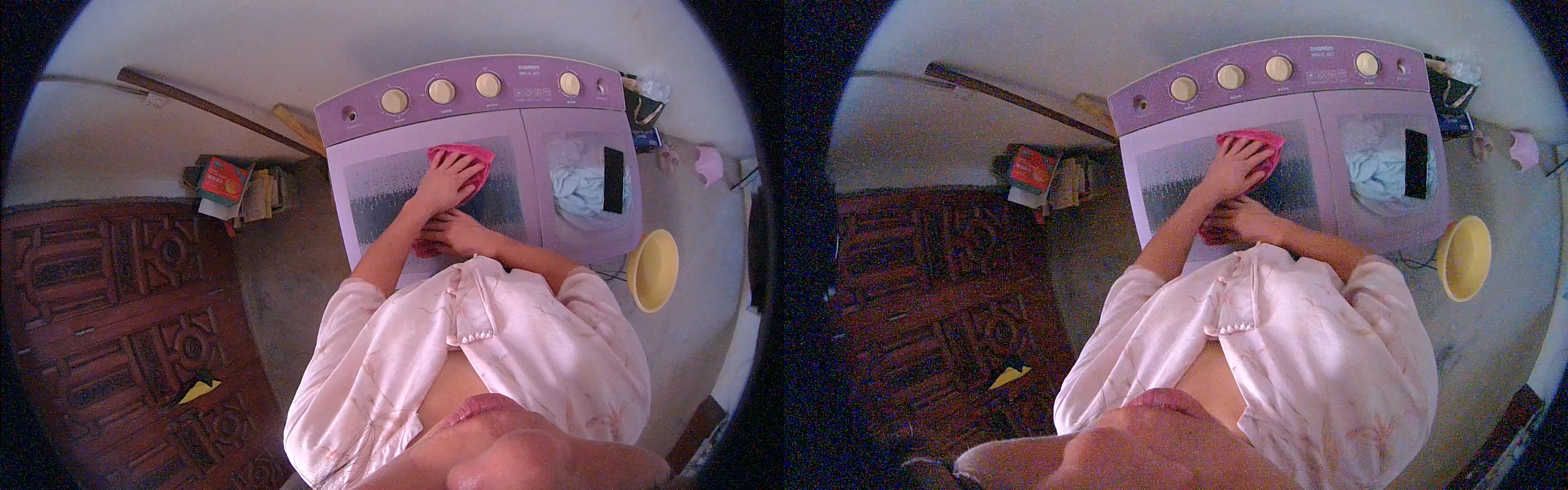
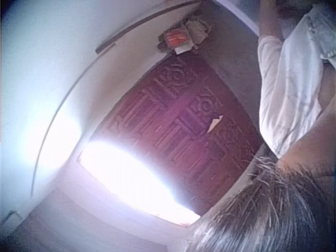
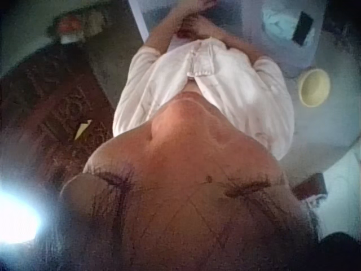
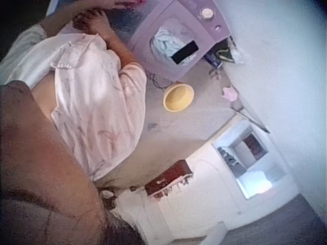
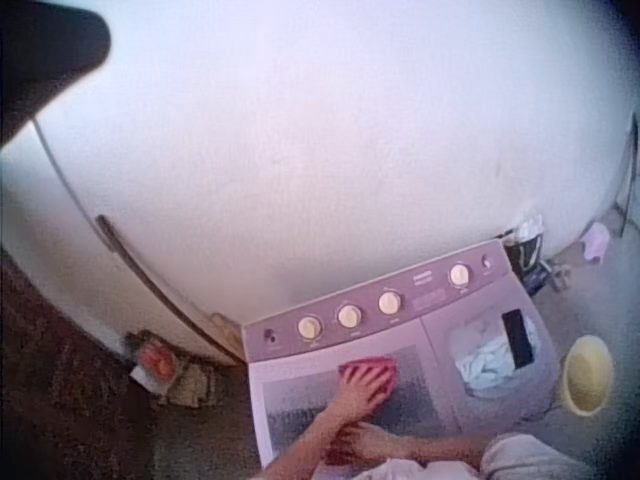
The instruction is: The person wipes down the control knobs and the lid of a washing machine using a cloth.
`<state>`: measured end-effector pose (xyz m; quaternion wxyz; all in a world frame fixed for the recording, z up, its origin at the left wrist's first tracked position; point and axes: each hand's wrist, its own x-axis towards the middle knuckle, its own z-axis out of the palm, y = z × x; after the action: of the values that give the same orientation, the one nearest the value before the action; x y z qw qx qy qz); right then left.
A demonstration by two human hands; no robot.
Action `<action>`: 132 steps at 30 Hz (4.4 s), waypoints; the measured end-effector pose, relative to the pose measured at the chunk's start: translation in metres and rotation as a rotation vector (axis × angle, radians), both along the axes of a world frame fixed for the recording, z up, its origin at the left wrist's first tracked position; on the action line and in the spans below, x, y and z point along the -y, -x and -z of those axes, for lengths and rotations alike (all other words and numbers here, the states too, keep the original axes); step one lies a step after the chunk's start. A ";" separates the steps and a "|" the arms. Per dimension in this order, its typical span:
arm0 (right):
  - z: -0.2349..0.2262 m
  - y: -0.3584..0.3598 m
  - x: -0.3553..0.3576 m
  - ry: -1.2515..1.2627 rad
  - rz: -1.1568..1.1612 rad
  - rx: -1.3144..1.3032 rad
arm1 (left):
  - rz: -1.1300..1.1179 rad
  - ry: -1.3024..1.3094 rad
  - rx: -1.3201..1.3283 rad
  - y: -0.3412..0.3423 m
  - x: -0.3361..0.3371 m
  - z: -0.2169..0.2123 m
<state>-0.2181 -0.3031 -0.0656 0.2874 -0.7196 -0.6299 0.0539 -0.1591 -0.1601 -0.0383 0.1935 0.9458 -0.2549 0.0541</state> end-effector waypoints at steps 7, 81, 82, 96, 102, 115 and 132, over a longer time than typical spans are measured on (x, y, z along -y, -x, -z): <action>-0.020 -0.041 0.141 0.240 0.540 0.045 | -0.707 -0.042 0.016 0.113 -0.084 0.012; -0.014 -0.013 0.080 0.227 0.278 0.072 | -0.093 0.045 -0.041 0.032 -0.018 0.007; -0.017 -0.016 0.107 0.198 0.386 0.051 | -0.212 0.049 -0.025 0.050 -0.034 0.008; -0.017 -0.087 -0.057 0.055 0.095 0.132 | -0.111 0.118 -0.115 0.102 0.058 0.027; -0.016 -0.135 0.060 0.038 0.663 0.155 | -0.417 -0.008 -0.163 0.139 -0.020 0.017; -0.010 -0.003 0.003 0.111 -0.005 -0.030 | -0.070 0.009 0.103 0.003 -0.014 0.004; -0.030 -0.139 -0.040 0.109 0.275 0.060 | -0.166 0.077 -0.110 0.123 0.059 0.040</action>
<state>-0.0787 -0.2627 -0.0358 0.2338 -0.8148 -0.5298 0.0267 -0.2824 -0.2188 -0.0787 0.2382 0.9571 -0.1627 0.0278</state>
